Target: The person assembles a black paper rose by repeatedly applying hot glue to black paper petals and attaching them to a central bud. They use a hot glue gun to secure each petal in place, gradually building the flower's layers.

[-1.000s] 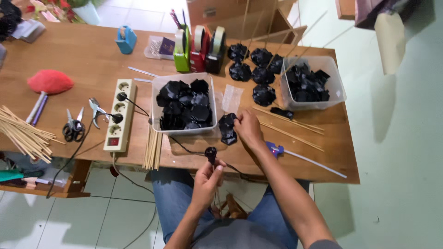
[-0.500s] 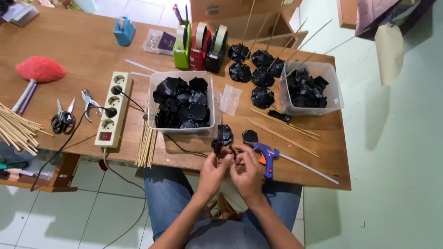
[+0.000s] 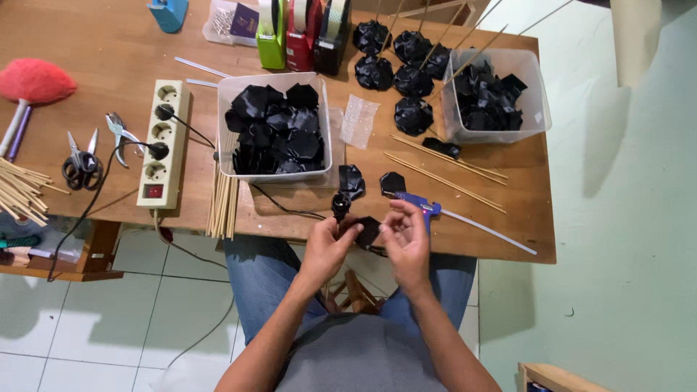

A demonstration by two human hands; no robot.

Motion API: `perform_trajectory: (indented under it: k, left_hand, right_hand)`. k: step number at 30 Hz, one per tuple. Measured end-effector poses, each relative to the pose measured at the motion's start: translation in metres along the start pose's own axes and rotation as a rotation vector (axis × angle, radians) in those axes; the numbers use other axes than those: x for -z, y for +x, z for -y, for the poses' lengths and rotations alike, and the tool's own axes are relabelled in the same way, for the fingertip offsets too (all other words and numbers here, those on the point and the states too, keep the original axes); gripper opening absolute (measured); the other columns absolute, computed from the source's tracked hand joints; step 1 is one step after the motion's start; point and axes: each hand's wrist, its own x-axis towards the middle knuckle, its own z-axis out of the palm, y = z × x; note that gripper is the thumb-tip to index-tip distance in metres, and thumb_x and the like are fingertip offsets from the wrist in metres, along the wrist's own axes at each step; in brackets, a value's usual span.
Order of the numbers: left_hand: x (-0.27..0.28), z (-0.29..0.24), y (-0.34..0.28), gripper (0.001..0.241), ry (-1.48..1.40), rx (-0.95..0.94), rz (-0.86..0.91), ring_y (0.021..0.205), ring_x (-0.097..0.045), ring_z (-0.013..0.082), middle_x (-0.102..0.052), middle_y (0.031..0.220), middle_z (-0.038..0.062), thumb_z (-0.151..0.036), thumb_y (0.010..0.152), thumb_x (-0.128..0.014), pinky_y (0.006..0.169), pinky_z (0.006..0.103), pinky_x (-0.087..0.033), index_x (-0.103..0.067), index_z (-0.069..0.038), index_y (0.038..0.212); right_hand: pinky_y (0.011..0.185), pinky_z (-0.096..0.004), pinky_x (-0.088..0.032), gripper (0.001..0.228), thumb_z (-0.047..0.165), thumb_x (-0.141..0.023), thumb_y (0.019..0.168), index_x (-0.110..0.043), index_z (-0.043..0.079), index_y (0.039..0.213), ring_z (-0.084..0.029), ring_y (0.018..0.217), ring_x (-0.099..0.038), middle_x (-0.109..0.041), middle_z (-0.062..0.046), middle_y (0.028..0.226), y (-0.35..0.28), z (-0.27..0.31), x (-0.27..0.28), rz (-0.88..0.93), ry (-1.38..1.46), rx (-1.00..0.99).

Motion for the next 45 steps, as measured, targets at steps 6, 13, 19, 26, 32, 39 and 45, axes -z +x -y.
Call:
perform_trajectory:
  k: [6,13,19,26,32,39,45]
  left_hand:
    - [0.010,-0.018,-0.006,0.013,0.061,0.038,-0.087,0.072,-0.061,0.0151,-0.074,0.075,0.013,-0.008,0.091,-0.070,0.064,0.0337,-0.051,-0.078,0.001,0.096]
    - [0.014,-0.044,-0.008,0.012,-0.032,0.085,-0.062,0.074,-0.059,0.0110,-0.074,0.079,0.007,-0.011,0.092,-0.071,0.068,0.0312,-0.051,-0.080,-0.005,0.096]
    - [0.018,-0.062,-0.011,0.013,-0.141,0.106,-0.028,0.071,-0.053,0.0046,-0.068,0.078,-0.001,-0.007,0.091,-0.070,0.066,0.0218,-0.046,-0.078,-0.004,0.102]
    - [0.013,-0.057,-0.015,0.010,-0.045,0.013,-0.049,0.065,-0.055,0.0090,-0.068,0.071,0.006,-0.006,0.087,-0.075,0.062,0.0257,-0.047,-0.077,-0.004,0.096]
    - [0.009,-0.084,-0.024,0.012,0.012,-0.079,-0.091,0.052,-0.039,0.0012,-0.055,0.055,-0.004,-0.005,0.082,-0.078,0.049,0.0174,-0.035,-0.082,-0.013,0.091]
    - [0.006,-0.068,-0.020,0.014,0.031,-0.134,-0.078,0.049,-0.038,0.0012,-0.060,0.055,-0.003,-0.006,0.082,-0.079,0.047,0.0169,-0.034,-0.082,-0.016,0.092]
    - [0.005,-0.077,-0.025,0.016,0.038,-0.130,-0.047,0.050,-0.037,0.0032,-0.068,0.062,0.000,-0.004,0.084,-0.075,0.046,0.0192,-0.035,-0.082,-0.015,0.094]
  right_hand:
    - [0.066,-0.042,-0.054,0.018,0.029,-0.075,0.090,-0.065,0.015,0.095,-0.031,0.073,-0.071,-0.071,-0.009,0.072,0.020,-0.037,0.062,-0.188,-0.825,-0.166]
    - [0.081,-0.049,-0.057,0.036,0.028,-0.076,0.084,-0.067,0.010,0.113,-0.034,0.096,-0.072,-0.073,-0.011,0.098,0.030,-0.056,0.096,-0.079,-1.107,-0.329]
    - [0.061,-0.040,-0.064,0.038,0.005,-0.072,0.081,-0.059,-0.003,0.116,-0.023,0.069,-0.070,-0.060,-0.009,0.089,0.016,-0.036,0.099,0.074,-0.048,-0.568]
    - [0.051,-0.033,-0.051,0.030,0.016,-0.064,0.087,-0.062,-0.003,0.110,-0.022,0.057,-0.058,-0.058,-0.018,0.073,-0.017,-0.035,0.080,0.257,0.504,-0.270]
    - [0.049,-0.026,-0.051,0.025,0.025,-0.067,0.092,-0.073,0.000,0.090,-0.017,0.056,-0.062,-0.071,-0.016,0.077,-0.037,-0.040,0.069,0.198,0.232,-0.021]
    - [0.046,-0.025,-0.042,0.035,0.044,-0.074,0.082,-0.072,0.010,0.071,-0.013,0.047,-0.052,-0.065,-0.006,0.060,-0.030,-0.003,0.055,0.238,-0.193,0.070]
    - [0.046,-0.026,-0.036,0.042,0.043,-0.071,0.088,-0.060,0.011,0.063,-0.013,0.046,-0.042,-0.050,-0.003,0.051,-0.032,0.000,0.049,0.207,-0.311,0.165]
